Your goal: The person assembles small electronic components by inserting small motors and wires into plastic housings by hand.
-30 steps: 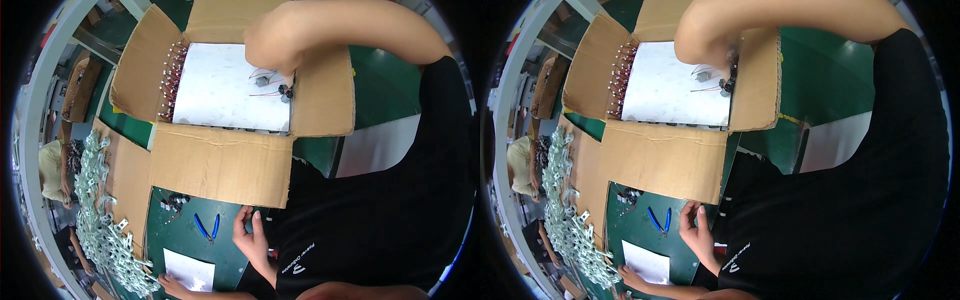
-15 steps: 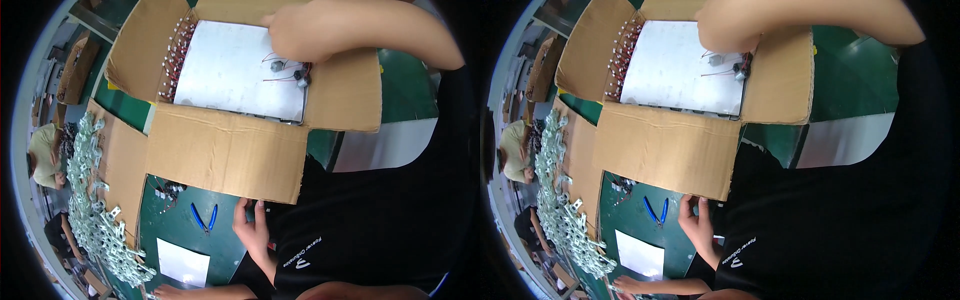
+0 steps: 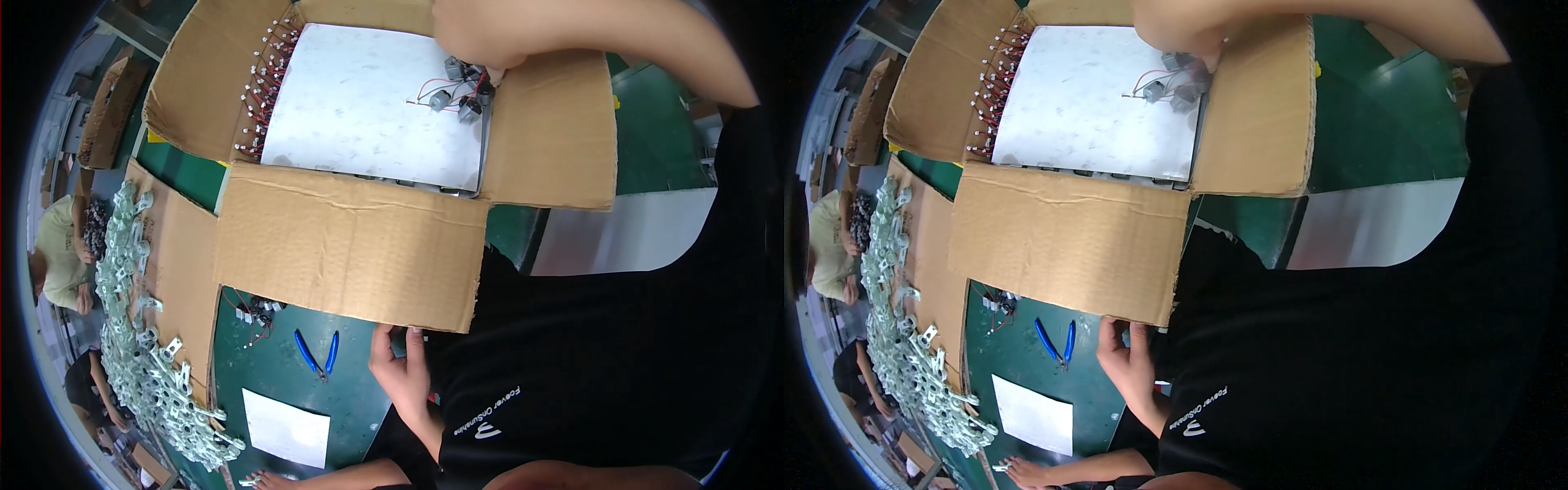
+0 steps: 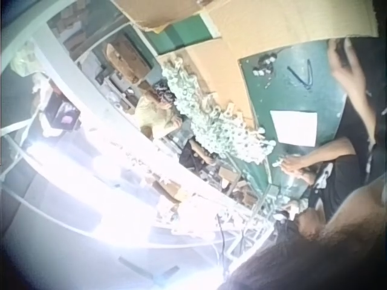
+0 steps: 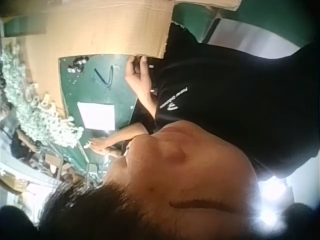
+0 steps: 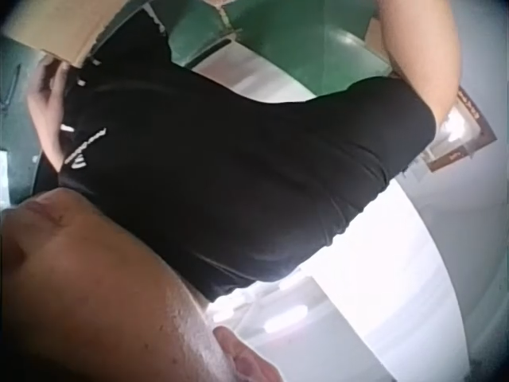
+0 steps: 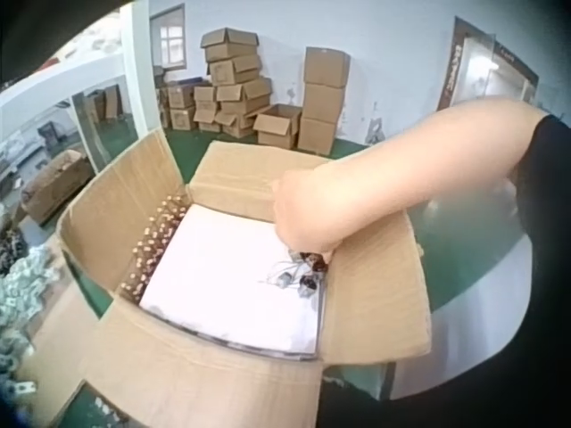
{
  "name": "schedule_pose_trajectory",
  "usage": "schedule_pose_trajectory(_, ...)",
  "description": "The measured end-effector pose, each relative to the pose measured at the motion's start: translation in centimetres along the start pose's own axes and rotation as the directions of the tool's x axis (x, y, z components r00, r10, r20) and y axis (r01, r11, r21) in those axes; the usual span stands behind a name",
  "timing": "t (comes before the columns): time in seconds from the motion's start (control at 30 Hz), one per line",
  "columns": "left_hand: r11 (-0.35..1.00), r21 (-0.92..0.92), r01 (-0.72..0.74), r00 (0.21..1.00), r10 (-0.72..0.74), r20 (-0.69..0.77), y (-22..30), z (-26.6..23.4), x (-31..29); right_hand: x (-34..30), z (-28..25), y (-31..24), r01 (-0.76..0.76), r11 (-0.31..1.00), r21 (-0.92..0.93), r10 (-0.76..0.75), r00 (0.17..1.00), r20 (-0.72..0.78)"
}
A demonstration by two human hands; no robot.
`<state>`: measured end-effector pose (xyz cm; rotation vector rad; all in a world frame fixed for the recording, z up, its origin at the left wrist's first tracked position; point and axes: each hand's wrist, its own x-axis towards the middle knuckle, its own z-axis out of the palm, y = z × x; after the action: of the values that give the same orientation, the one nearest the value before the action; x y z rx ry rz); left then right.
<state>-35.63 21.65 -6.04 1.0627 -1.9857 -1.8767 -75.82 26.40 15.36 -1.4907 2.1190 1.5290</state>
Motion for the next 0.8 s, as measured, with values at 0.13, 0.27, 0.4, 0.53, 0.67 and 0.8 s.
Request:
schedule_pose_trajectory(0.13,0.999,0.004,0.041,0.999,-0.041,0.026,-0.5,0.0,0.2,-0.2,0.2,-0.6,0.008,0.998,-0.061,-0.003,0.997,0.082)
schedule_pose_trajectory(0.27,1.000,-0.012,0.008,0.999,-0.007,0.041,-0.9,-0.4,0.1,0.1,-0.3,-0.1,0.028,0.999,-0.045,-0.024,0.995,0.102)
schedule_pose_trajectory(0.4,0.998,-0.050,0.038,0.999,-0.036,0.039,-0.9,-0.4,0.4,1.5,0.1,0.4,0.081,0.996,0.042,-0.085,0.991,0.099)
schedule_pose_trajectory(0.53,0.998,-0.058,0.023,0.998,-0.021,0.051,-0.6,-0.7,0.6,2.5,0.4,0.9,0.127,0.983,0.132,-0.139,0.986,0.088)
schedule_pose_trajectory(0.67,0.998,-0.059,0.013,0.999,-0.011,0.038,-1.1,-1.1,0.5,3.2,0.8,1.7,0.168,0.960,0.222,-0.188,0.980,0.068)
schedule_pose_trajectory(0.8,1.000,-0.022,-0.014,0.999,0.015,0.042,-1.5,-1.4,0.2,3.9,1.4,2.5,0.209,0.930,0.304,-0.229,0.973,0.034)
